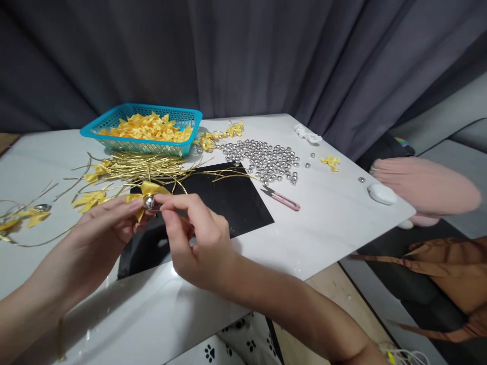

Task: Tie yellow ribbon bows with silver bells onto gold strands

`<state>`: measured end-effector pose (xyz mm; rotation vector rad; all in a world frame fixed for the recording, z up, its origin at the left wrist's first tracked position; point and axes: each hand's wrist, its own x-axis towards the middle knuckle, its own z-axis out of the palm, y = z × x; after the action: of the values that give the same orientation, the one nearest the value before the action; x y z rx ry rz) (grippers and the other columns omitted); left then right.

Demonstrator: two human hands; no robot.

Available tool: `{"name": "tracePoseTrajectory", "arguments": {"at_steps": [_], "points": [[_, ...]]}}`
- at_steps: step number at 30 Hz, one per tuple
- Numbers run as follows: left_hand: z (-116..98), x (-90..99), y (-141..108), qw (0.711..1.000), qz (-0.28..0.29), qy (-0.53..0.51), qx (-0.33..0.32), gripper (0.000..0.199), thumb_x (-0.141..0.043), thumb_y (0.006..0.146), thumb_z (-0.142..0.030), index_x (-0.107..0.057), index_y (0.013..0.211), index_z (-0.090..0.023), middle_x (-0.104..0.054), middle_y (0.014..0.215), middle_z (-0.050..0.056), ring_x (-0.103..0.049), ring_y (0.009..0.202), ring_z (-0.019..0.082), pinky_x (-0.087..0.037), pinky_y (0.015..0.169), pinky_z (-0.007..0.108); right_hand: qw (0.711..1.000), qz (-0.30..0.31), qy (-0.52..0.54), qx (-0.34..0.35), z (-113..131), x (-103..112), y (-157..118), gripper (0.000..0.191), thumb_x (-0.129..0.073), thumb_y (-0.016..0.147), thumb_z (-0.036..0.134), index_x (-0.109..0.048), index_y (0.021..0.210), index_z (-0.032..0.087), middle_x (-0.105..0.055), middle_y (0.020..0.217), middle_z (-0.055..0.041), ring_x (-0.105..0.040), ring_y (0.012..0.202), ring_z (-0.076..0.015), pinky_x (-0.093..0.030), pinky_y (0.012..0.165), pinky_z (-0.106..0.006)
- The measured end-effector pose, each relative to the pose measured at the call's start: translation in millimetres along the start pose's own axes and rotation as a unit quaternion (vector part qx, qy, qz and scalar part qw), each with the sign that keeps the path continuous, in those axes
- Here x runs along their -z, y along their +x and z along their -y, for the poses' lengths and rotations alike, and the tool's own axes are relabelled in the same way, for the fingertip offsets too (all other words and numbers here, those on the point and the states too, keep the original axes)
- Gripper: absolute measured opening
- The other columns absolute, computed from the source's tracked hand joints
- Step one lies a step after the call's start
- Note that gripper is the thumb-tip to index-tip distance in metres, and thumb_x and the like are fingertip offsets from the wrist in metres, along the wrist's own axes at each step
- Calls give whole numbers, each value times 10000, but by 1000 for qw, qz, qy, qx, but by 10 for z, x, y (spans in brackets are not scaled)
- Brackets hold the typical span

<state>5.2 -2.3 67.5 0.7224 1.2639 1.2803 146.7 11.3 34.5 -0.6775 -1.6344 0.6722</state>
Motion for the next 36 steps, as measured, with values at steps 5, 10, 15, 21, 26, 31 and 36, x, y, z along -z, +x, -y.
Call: {"name": "tracePoseTrajectory", "arguments": {"at_steps": [5, 10, 15, 21, 26, 31, 36], "points": [[15, 12, -32, 997, -25, 45, -53, 175, -774, 583, -308, -651, 507, -209, -552, 556, -66, -468, 600, 68, -388, 556, 133, 999, -9, -9, 35, 1, -24, -49, 163, -505, 852, 58, -554, 934, 190, -697, 1095, -76, -596, 540, -52, -514, 498, -188], [36, 18, -50, 998, -20, 33, -39, 98, -782, 599, -299, -722, 590, -221, -633, 602, -49, -514, 605, 69, -411, 561, 136, 998, -23, -19, 50, -6, -30, -58, 205, -496, 835, 29, -579, 936, 187, -700, 1028, -65, -685, 817, -126, -570, 625, -228], [55, 22, -62, 997, -32, 45, -63, 74, -788, 617, -272, -732, 590, -232, -660, 595, -46, -558, 591, 71, -440, 566, 134, 999, -30, 11, 6, -17, 7, -20, 138, -510, 856, 72, -581, 892, 184, -655, 1023, -63, -662, 810, -118, -563, 636, -234], [82, 38, -95, 990, -29, 108, -90, 51, -795, 629, -279, -744, 622, -274, -703, 631, -54, -618, 614, 87, -475, 578, 126, 987, -8, 117, -110, -81, 3, 47, 57, -465, 932, 221, -517, 953, 212, -623, 938, -24, -585, 620, -59, -489, 554, -205], [116, -5, -126, 992, 2, 125, -34, 52, -781, 621, -286, -745, 597, -258, -715, 623, -29, -614, 594, 92, -471, 542, 123, 998, -9, 22, -65, -71, -50, 108, 46, -454, 938, 233, -495, 947, 214, -570, 797, 9, -556, 648, -70, -428, 560, -208], [119, -64, -130, 990, 27, 139, 5, 77, -761, 614, -278, -732, 550, -246, -689, 572, -24, -570, 543, 73, -441, 507, 113, 989, 30, 94, -111, -60, -37, 147, 65, -452, 942, 276, -475, 933, 215, -466, 627, 54, -425, 491, -50, -326, 449, -187], [94, -95, -134, 988, 40, 150, 26, 111, -767, 555, -250, -700, 468, -235, -643, 496, -24, -503, 474, 67, -394, 449, 129, 972, 61, 141, -180, -85, 9, 174, 139, -481, 928, 349, -479, 896, 214, -370, 495, 90, -303, 406, -44, -238, 400, -184]]}}
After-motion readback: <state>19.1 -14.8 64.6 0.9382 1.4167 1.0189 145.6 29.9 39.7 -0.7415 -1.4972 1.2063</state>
